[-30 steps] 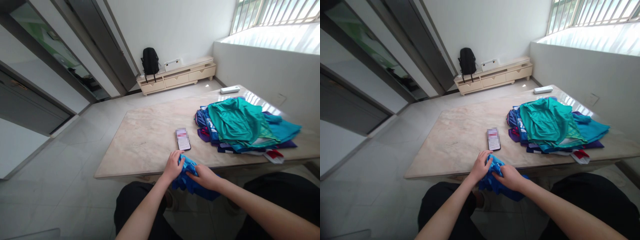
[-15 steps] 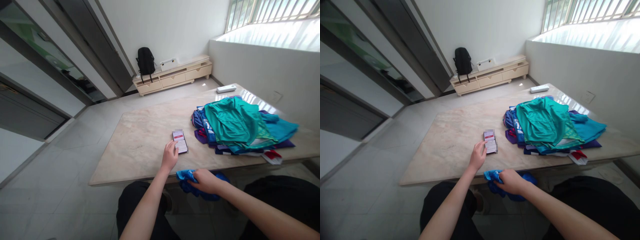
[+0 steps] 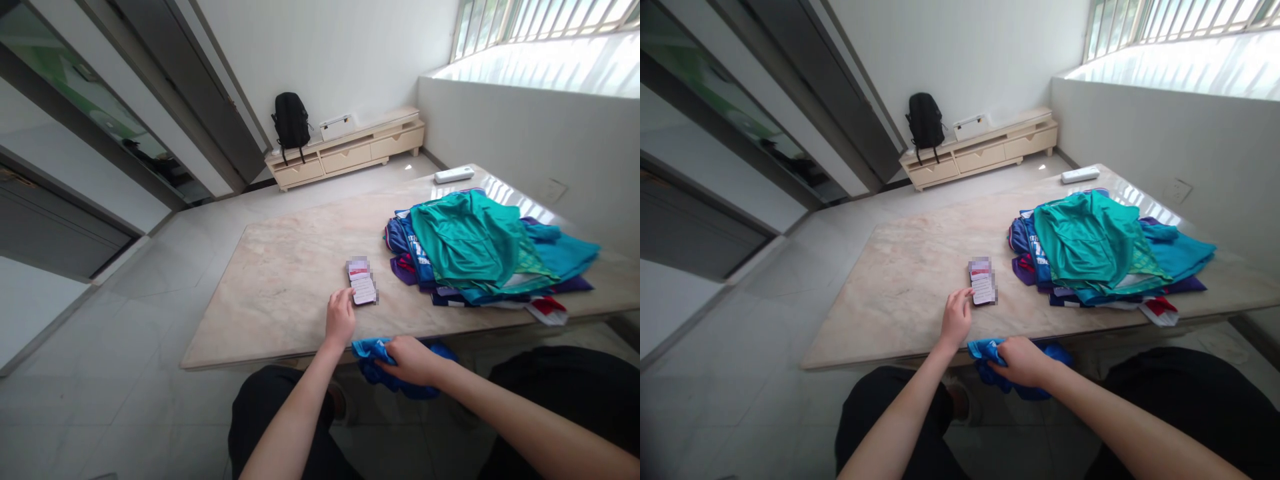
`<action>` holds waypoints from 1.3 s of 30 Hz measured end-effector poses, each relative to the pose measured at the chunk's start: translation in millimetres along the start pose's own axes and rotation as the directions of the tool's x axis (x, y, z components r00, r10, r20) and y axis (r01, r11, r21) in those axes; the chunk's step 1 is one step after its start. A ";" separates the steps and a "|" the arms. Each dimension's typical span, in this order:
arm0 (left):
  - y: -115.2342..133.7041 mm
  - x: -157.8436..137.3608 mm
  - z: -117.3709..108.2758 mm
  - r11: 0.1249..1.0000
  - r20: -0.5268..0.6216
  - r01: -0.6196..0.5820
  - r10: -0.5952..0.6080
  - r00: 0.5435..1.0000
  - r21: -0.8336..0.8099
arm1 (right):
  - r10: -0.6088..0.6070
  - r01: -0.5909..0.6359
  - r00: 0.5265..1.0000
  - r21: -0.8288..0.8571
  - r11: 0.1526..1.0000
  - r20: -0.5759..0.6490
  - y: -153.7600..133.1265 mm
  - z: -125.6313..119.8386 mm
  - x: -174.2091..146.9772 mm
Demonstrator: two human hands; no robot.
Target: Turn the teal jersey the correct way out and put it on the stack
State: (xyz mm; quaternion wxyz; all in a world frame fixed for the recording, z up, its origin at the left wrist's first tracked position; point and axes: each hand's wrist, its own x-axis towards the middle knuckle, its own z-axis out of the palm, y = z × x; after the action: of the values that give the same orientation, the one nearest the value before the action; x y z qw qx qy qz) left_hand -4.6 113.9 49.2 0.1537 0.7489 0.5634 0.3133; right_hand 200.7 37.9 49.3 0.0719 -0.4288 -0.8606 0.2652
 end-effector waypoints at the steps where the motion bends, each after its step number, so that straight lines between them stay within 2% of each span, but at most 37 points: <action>1: 3.6 -0.9 0.0 1.000 0.017 -0.021 0.021 1.000 -0.015 | 0.001 -0.001 1.000 -0.001 1.000 0.000 0.3 0.4 0.0; 4: 9.3 -1.6 0.0 0.998 0.049 -0.046 0.048 0.998 -0.044 | -0.003 0.003 1.000 -0.003 1.000 0.002 0.9 1.1 -0.4; 9: 6.9 -1.0 -1.4 0.998 0.075 0.008 -0.003 0.997 -0.067 | -0.007 0.007 1.000 0.004 1.000 0.006 1.4 2.4 -1.4; 12: 7.1 -4.4 -2.6 0.992 0.151 0.024 -0.005 0.988 -0.120 | -0.010 0.010 1.000 0.019 1.000 -0.001 0.8 2.1 -1.8; 15: 10.1 -10.7 -4.0 0.976 0.287 0.024 0.041 0.957 -0.217 | -0.043 0.044 0.999 0.079 0.996 -0.019 1.0 -3.6 -1.9; 18: 14.7 -17.1 -6.9 0.949 0.417 0.040 0.099 0.904 -0.312 | -0.082 0.100 0.992 0.188 0.977 -0.100 3.8 -14.2 -1.1; 20: 17.6 -19.8 -9.9 0.932 0.437 0.037 0.134 0.889 -0.361 | -0.047 0.094 0.983 0.266 0.959 -0.178 6.4 -20.8 0.3; 22: 18.7 -20.4 -12.4 0.927 0.385 -0.004 0.160 0.909 -0.375 | 0.017 0.060 0.973 0.323 0.945 -0.232 8.4 -24.6 1.8; 25: 13.3 -16.0 -11.3 0.958 0.218 -0.056 0.121 0.968 -0.282 | 0.041 0.043 0.968 0.325 0.945 -0.246 8.5 -25.0 3.1; 28: -1.6 -7.3 -3.7 0.986 0.086 -0.009 0.024 0.996 -0.168 | 0.001 0.066 0.975 0.293 0.954 -0.223 6.5 -23.2 2.5; 33: -24.6 1.7 8.5 0.991 -0.057 0.134 -0.136 0.989 -0.027 | -0.008 0.066 0.978 0.270 0.961 -0.210 5.7 -22.8 0.4; 35: -25.0 0.0 10.4 0.991 -0.077 0.132 -0.132 0.988 -0.007 | -0.004 0.061 0.978 0.269 0.961 -0.207 6.1 -23.2 0.2; 39: -14.5 -8.8 10.8 0.999 0.012 -0.023 0.024 1.000 -0.035 | -0.003 0.060 0.978 0.268 0.961 -0.207 6.5 -23.2 0.7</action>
State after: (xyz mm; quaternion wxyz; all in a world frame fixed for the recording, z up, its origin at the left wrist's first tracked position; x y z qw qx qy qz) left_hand -10.0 111.6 30.0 0.1667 0.7545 0.5480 0.3203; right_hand 213.0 50.8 65.5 0.2224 -0.4260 -0.8106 0.3347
